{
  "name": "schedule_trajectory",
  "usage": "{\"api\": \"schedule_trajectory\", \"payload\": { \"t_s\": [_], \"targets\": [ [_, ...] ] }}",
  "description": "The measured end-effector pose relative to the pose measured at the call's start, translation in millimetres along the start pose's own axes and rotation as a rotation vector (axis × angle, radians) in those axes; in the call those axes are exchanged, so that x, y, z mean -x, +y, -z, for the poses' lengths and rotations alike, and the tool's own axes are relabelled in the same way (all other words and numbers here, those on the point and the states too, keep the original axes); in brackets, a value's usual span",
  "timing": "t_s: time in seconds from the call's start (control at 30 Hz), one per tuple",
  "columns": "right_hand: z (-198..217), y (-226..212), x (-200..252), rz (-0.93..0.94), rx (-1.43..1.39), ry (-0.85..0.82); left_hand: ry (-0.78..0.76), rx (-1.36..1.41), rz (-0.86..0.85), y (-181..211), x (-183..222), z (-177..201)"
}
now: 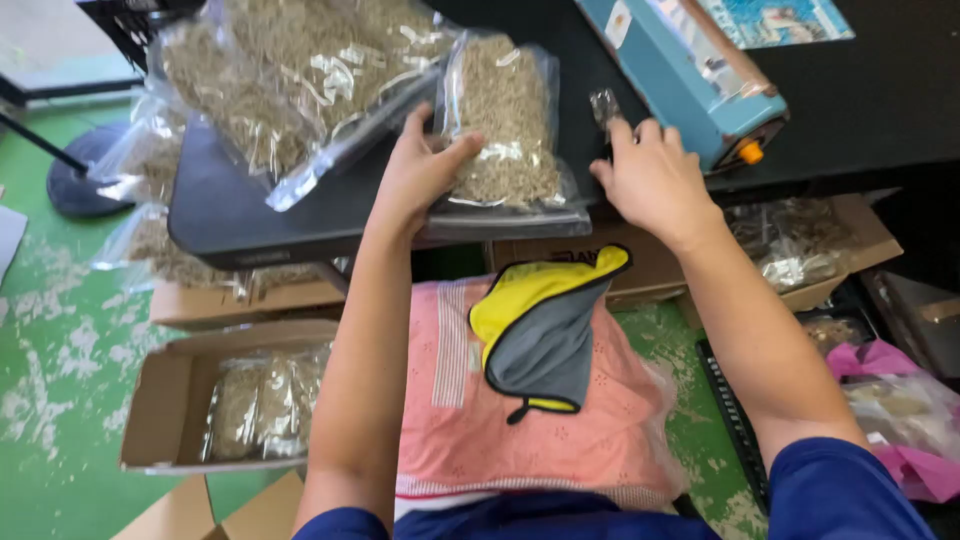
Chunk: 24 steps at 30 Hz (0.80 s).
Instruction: Sealing plastic bags of dried food items using a manual heat sealer and placing them into shipping boxes.
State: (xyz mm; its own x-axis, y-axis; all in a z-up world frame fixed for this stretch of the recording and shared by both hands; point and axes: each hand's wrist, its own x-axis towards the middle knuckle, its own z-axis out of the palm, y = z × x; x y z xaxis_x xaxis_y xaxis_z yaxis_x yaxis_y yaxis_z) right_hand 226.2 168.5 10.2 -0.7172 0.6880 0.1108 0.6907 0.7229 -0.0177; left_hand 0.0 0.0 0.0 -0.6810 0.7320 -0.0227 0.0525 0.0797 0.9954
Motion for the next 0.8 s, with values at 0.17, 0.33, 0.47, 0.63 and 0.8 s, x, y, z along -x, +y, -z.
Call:
{"api": "schedule_trajectory", "payload": {
  "t_s": [0.17,0.33,0.47,0.63,0.8],
  "targets": [
    [-13,9,42,0.1,-0.226,0.358,0.241,-0.267,-0.349,-10,79,6],
    [-12,-12,123,0.039,-0.911,0.399,0.466,-0.072,-0.182,-44,125,-5],
    [-56,-37,153,-0.144,-1.815,0.166,0.194,0.296,0.1,-48,122,-31],
    [-110,-67,170,-0.15,-2.08,-0.03,0.069,0.5,0.2,-59,97,-41],
    [-147,-81,160,0.003,-1.865,-0.195,0.043,0.4,-0.067,-83,99,-52]
  ]
}}
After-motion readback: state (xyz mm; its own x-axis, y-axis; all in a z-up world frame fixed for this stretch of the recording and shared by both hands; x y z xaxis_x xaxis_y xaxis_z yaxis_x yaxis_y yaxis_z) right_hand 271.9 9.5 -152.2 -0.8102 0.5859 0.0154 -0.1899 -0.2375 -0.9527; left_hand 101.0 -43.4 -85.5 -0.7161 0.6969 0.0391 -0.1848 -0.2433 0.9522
